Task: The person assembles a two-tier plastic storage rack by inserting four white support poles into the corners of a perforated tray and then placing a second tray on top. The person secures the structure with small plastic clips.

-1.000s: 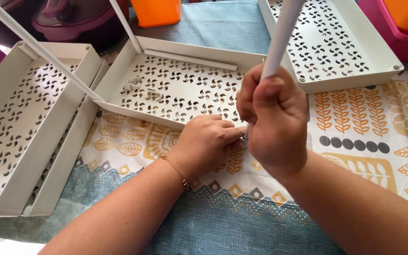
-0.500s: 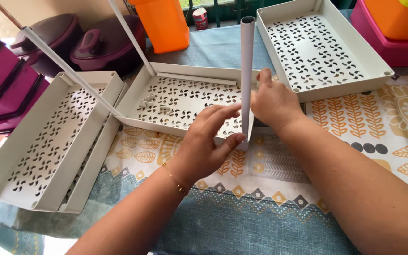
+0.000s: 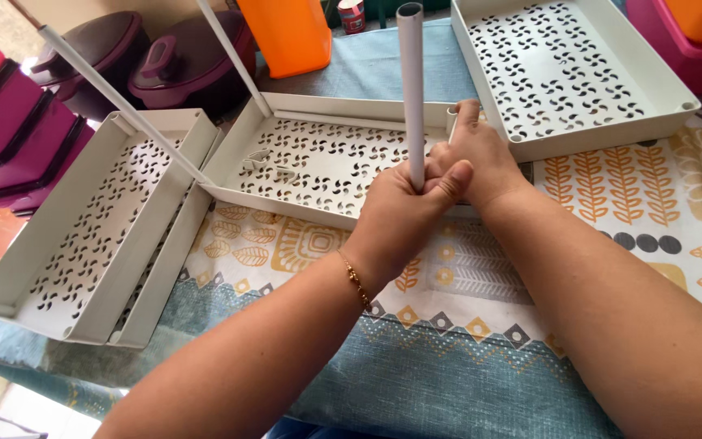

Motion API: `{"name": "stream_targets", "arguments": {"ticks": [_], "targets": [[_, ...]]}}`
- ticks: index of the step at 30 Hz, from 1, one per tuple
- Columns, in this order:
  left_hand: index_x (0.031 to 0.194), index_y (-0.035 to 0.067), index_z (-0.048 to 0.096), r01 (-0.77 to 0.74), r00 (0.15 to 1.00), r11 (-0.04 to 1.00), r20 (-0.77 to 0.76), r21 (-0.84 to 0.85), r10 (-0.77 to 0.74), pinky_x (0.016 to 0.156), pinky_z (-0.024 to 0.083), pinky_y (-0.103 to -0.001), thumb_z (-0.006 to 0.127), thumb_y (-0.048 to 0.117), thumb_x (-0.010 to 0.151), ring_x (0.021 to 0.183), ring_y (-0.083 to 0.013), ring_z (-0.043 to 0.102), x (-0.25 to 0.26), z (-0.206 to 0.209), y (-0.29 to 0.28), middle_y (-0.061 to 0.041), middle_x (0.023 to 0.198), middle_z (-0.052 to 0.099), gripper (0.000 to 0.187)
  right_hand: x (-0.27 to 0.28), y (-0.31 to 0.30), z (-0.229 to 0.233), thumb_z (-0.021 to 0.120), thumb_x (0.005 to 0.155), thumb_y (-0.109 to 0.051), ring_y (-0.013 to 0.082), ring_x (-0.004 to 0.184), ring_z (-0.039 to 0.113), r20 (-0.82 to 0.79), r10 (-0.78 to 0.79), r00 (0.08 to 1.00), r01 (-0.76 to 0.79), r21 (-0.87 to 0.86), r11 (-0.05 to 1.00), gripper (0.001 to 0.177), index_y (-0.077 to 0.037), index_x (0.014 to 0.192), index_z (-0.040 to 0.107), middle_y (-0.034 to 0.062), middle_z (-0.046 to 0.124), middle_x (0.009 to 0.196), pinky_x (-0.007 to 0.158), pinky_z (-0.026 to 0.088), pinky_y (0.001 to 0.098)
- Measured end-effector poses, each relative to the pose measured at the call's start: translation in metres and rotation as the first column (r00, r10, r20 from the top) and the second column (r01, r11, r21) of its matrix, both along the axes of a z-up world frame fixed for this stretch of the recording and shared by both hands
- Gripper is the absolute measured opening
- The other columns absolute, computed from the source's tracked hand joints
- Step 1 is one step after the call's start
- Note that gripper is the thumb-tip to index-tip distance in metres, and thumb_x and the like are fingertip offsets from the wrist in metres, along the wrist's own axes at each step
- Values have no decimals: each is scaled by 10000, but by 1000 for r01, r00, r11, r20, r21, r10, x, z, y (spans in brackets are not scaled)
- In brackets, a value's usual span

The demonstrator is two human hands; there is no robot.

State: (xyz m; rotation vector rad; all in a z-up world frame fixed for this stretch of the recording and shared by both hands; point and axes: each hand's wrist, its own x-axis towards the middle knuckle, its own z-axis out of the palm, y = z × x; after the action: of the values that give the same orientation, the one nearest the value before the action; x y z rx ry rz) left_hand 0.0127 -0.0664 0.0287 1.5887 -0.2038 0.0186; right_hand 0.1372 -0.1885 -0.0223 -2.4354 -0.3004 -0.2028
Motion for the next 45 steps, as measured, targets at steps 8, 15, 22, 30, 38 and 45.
{"name": "stream_targets", "arguments": {"ticks": [8, 15, 22, 30, 38, 45], "targets": [[611, 103, 534, 46, 999, 998, 12, -39, -46, 452, 294, -270, 637, 348, 1038, 485, -61, 376, 12, -16, 10, 41, 543, 471, 503, 7, -4, -16, 611, 960, -192, 490, 874, 703, 72, 117, 991, -116, -18, 993, 491, 134, 1248, 385, 352, 679, 924, 768, 584, 519], [766, 88, 518, 576, 740, 691, -82, -436, -668, 528, 248, -294, 691, 211, 1019, 539, -91, 309, 42, -18, 44, 50, 633, 404, 330, 9, -1, -14, 641, 919, -172, 529, 881, 679, 96, 48, 994, -46, -16, 999, 498, 99, 1269, 414, 378, 658, 926, 767, 562, 558], [810, 99, 573, 36, 999, 997, 30, -69, -34, 553, 362, -262, 660, 266, 983, 587, -59, 428, 3, 5, 11, 55, 654, 506, 256, 2, 0, -1, 649, 928, -236, 525, 916, 678, 93, 71, 993, -73, 15, 997, 511, 102, 1233, 418, 376, 667, 953, 806, 555, 557], [853, 87, 578, 15, 970, 975, 239, -223, 40, 543, 328, -249, 596, 295, 1123, 600, -56, 391, -5, 9, -11, 51, 693, 475, 341, -4, 2, 3, 674, 989, -461, 524, 951, 671, -8, 41, 999, -41, 69, 997, 695, 119, 1259, 402, 402, 615, 1033, 787, 571, 522], [886, 53, 609, 558, 796, 718, 24, -415, -605, 540, 260, -278, 645, 180, 1022, 555, -75, 312, 30, 7, 38, 59, 674, 429, 190, 1, -1, -4, 637, 935, -190, 486, 984, 700, 35, 81, 996, -80, -44, 996, 523, 130, 1287, 421, 368, 672, 1029, 814, 580, 504], [904, 46, 581, 278, 959, 918, 33, -281, -281, 567, 323, -255, 651, 175, 1028, 606, -65, 384, 11, 19, 17, 46, 703, 479, 192, -1, 1, 0, 665, 924, -238, 506, 975, 681, 72, 69, 995, -66, -37, 997, 554, 115, 1281, 432, 378, 656, 1050, 827, 564, 519]]}}
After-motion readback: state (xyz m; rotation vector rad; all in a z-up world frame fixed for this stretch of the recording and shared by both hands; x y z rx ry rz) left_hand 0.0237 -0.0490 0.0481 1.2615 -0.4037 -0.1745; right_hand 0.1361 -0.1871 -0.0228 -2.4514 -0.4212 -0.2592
